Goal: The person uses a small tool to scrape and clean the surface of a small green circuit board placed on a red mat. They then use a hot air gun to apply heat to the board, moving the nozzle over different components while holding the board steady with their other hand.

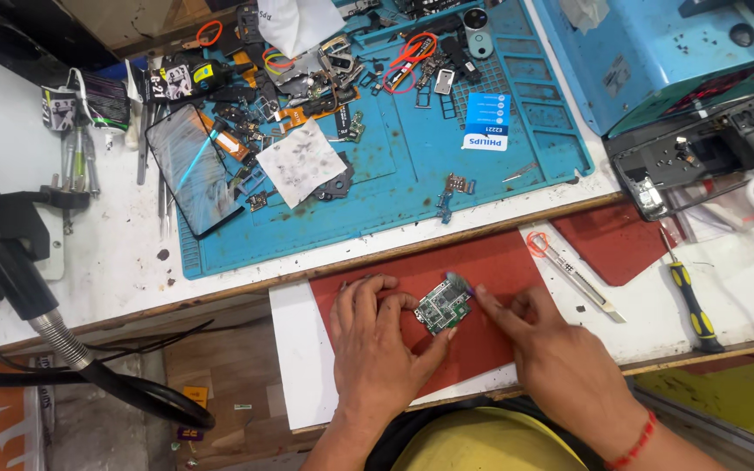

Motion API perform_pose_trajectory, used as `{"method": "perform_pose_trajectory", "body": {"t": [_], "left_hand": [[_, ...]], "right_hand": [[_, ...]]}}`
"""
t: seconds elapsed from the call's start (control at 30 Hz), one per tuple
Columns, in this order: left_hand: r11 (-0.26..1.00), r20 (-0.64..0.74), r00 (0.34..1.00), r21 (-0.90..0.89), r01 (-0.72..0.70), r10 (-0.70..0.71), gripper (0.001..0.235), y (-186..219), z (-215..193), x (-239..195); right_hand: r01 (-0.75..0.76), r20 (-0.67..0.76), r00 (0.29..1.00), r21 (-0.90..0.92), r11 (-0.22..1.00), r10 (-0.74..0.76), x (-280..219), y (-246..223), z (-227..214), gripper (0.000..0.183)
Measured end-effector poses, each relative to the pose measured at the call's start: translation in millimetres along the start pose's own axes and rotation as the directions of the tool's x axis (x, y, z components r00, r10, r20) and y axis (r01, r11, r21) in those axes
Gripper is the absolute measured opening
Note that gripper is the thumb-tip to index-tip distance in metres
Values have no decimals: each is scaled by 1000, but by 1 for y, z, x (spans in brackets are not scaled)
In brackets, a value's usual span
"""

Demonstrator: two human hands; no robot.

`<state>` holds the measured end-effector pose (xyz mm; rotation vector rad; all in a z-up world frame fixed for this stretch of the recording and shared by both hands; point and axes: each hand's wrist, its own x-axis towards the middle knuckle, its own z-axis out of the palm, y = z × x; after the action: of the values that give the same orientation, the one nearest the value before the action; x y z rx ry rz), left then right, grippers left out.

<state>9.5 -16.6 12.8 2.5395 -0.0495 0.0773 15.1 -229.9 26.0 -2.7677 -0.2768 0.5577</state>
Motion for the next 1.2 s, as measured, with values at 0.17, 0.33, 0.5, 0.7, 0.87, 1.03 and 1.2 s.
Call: {"method": "perform_pose_trajectory", "body": {"t": [0.17, 0.33, 0.5, 0.7, 0.87, 1.03, 1.2], "left_hand": [[1000, 2, 1000, -12, 0, 0, 49, 0, -1, -1], [997, -38, 997, -28, -74, 73, 50, -7, 0, -5], [979, -72, 980, -82, -189, 183, 51, -18, 1, -8], [980, -93, 985, -129, -155, 144, 48, -17, 3, -10], [972, -64, 985, -162, -169, 160, 52, -21, 0, -9], [970, -108, 985, -189, -156, 137, 53, -20, 3, -11], [970, -142, 983, -196, -144, 117, 48, -21, 6, -12]], "right_hand": [[91, 16, 996, 30, 995, -91, -2, -3, -4, 75], [184, 66, 981, -46, 982, -181, -5, -2, -4, 81], [133, -79, 988, -8, 991, -133, -1, 5, -10, 81], [151, -176, 975, 94, 984, -133, -7, 12, -7, 78], [193, -60, 980, 46, 980, -190, -5, 0, 0, 80], [228, 70, 971, 1, 974, -228, -1, -10, -4, 81], [309, -7, 951, -26, 951, -309, 3, -9, -3, 85]]}}
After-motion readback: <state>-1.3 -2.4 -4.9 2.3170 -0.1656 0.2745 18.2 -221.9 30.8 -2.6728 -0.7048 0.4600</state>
